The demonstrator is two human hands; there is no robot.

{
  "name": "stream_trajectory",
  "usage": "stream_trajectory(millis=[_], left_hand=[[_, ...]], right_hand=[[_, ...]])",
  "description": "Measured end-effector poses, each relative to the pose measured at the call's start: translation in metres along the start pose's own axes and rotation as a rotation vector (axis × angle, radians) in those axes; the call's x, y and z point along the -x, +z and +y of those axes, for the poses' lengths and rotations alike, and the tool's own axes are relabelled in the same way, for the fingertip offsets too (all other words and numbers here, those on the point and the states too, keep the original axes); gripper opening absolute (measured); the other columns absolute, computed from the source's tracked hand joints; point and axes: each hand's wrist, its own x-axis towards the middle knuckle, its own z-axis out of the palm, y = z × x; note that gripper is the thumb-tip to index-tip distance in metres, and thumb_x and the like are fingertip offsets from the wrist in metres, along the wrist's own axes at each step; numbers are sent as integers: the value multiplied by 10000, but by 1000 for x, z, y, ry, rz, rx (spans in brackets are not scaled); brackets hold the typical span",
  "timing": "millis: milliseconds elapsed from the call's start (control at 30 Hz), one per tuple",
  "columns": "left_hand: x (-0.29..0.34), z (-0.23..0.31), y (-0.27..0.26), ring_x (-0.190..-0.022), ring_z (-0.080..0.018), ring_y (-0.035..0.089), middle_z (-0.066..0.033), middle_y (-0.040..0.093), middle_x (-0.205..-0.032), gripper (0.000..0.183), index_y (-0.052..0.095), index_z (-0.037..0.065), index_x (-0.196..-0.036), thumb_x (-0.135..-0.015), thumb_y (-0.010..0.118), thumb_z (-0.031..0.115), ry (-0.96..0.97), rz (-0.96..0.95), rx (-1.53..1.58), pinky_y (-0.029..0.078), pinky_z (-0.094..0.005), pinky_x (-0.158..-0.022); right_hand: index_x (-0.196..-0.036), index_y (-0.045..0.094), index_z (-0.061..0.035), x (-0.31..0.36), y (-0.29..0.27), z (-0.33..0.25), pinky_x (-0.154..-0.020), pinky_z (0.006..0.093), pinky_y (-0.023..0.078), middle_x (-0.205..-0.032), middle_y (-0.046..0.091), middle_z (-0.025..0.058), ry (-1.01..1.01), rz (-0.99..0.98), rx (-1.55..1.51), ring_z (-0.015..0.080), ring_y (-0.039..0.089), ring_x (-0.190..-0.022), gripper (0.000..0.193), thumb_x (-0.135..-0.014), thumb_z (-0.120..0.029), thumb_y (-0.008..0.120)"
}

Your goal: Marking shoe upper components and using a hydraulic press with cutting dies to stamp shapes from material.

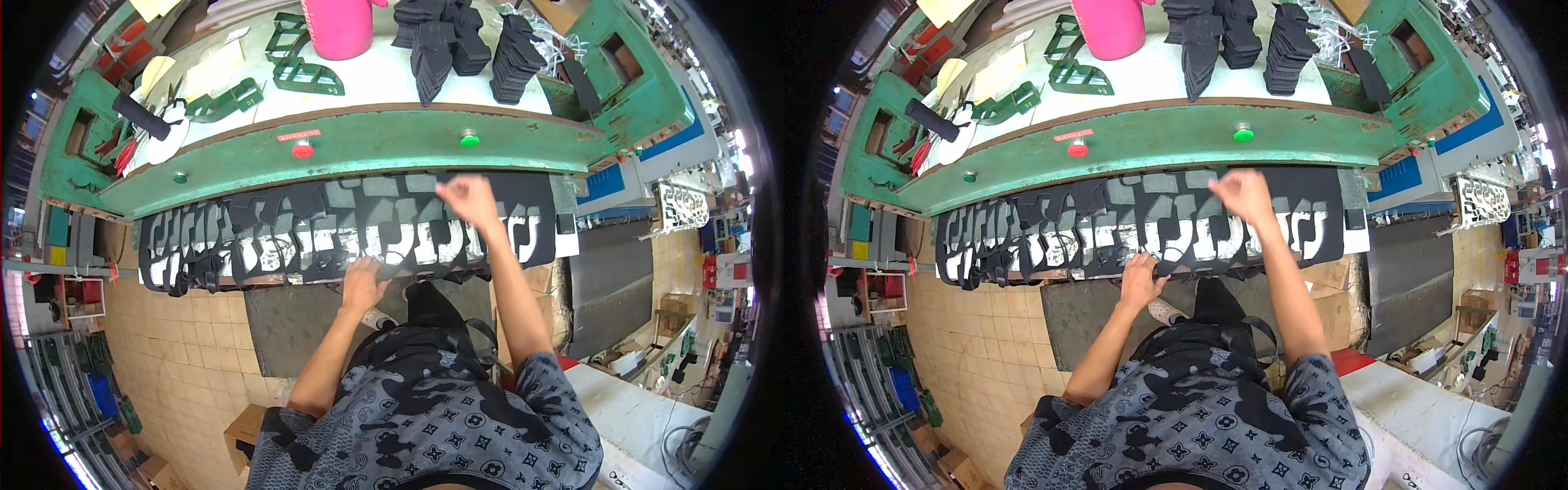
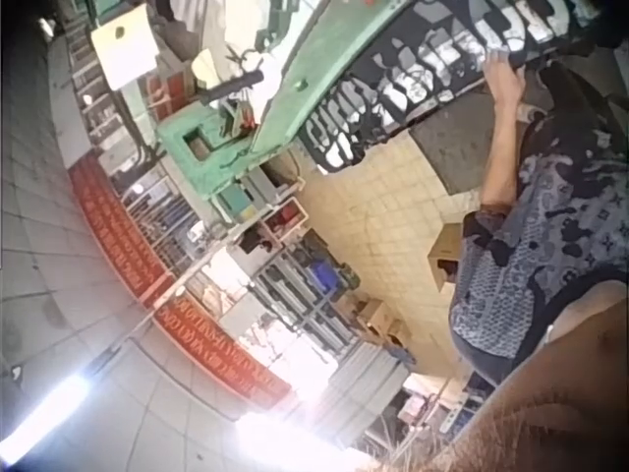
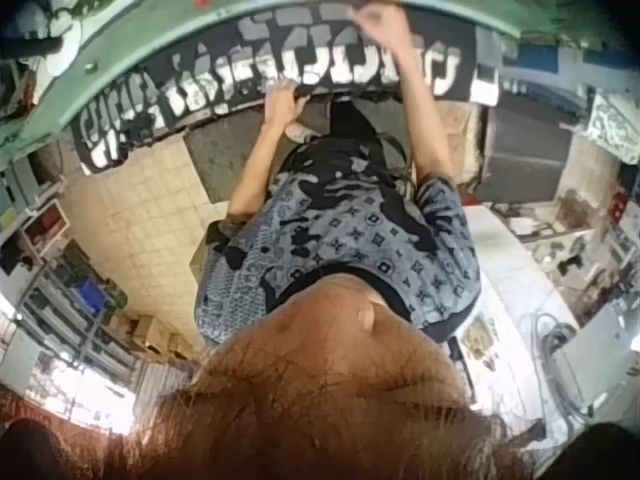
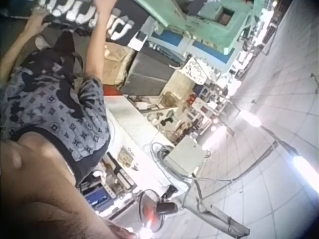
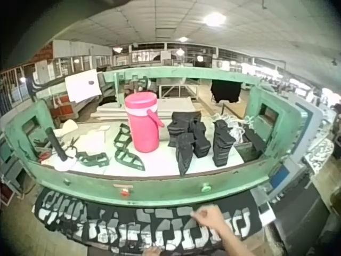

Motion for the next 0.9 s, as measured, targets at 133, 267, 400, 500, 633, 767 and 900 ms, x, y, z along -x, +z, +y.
stream_trajectory(millis=[133,267,400,500,633,767,900], left_hand=[[1,10,-1,-1093,-364,608,-143,647,-1090,396,700,48,-1088,-763,873,192,23,71,-17,474,-481,-950],[6,12,-3,-1035,-352,605,-131,620,-1005,385,717,29,-1031,-747,898,215,51,117,33,466,-465,-920],[10,6,-6,-1032,-344,604,-123,618,-1001,383,724,42,-1048,-752,902,209,58,110,28,462,-453,-911],[10,15,-6,-1032,-345,604,-125,621,-997,384,727,39,-1053,-754,905,203,25,72,32,462,-457,-921],[4,14,-9,-1121,-325,606,-115,651,-1100,392,721,64,-1098,-763,885,181,-30,-11,-8,459,-460,-968],[1,11,-11,-1064,-363,618,-147,655,-1032,391,707,12,-1041,-747,903,180,43,63,23,461,-469,-934],[5,5,-6,-1048,-356,618,-144,658,-1021,359,690,27,-1008,-746,889,170,38,8,19,455,-469,-908]], right_hand=[[-942,808,-38,117,32,46,-819,423,575,-898,782,148,-7,-70,146,318,734,-814,365,-856,-388,862],[-1226,682,-42,188,62,55,-1194,543,314,-1235,653,149,-169,16,361,357,546,-1317,658,-703,-338,951],[-1188,689,-15,187,80,34,-1179,550,320,-1174,677,144,-129,32,499,351,594,-1220,631,-719,-352,943],[-1151,718,-27,180,72,45,-1168,551,328,-1154,686,126,-32,-74,494,331,604,-1213,589,-733,-384,931],[-1100,737,-54,171,72,43,-1107,552,349,-1096,680,105,10,-108,509,317,614,-1163,531,-744,-402,923],[-1044,706,-67,165,78,42,-1074,557,335,-1079,657,104,14,-74,543,313,591,-1144,507,-748,-416,923],[-1033,687,-68,172,83,50,-1043,574,331,-1068,649,103,-19,-84,549,320,586,-1117,512,-749,-424,922]])
